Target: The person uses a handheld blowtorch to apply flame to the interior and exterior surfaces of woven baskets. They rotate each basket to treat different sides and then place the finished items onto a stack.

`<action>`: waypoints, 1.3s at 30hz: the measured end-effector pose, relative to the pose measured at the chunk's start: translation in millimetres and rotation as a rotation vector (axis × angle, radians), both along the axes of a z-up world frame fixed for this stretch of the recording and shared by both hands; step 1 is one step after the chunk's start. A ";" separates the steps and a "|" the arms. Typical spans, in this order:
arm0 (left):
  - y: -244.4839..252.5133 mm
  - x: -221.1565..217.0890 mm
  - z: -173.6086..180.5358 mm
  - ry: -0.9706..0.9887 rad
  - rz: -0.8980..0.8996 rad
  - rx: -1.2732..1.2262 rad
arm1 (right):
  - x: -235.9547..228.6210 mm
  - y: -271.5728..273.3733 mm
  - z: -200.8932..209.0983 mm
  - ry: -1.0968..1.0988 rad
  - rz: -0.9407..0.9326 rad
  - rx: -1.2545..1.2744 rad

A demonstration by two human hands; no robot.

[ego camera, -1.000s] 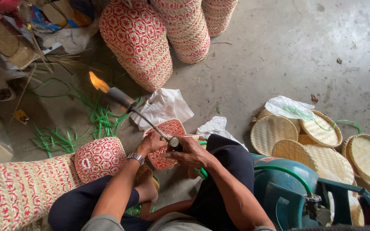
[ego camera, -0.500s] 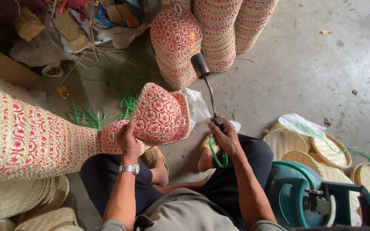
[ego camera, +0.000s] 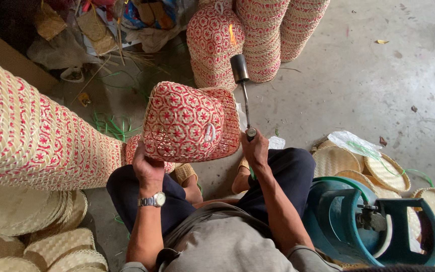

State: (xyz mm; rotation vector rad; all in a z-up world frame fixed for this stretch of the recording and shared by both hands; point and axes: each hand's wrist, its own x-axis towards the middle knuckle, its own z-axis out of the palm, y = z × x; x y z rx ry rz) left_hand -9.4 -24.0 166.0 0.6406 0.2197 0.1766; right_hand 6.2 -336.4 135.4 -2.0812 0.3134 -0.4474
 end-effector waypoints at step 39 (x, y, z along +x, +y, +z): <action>31.5 24.7 18.4 0.021 -0.168 0.025 | -18.1 -27.7 71.4 0.113 0.125 0.071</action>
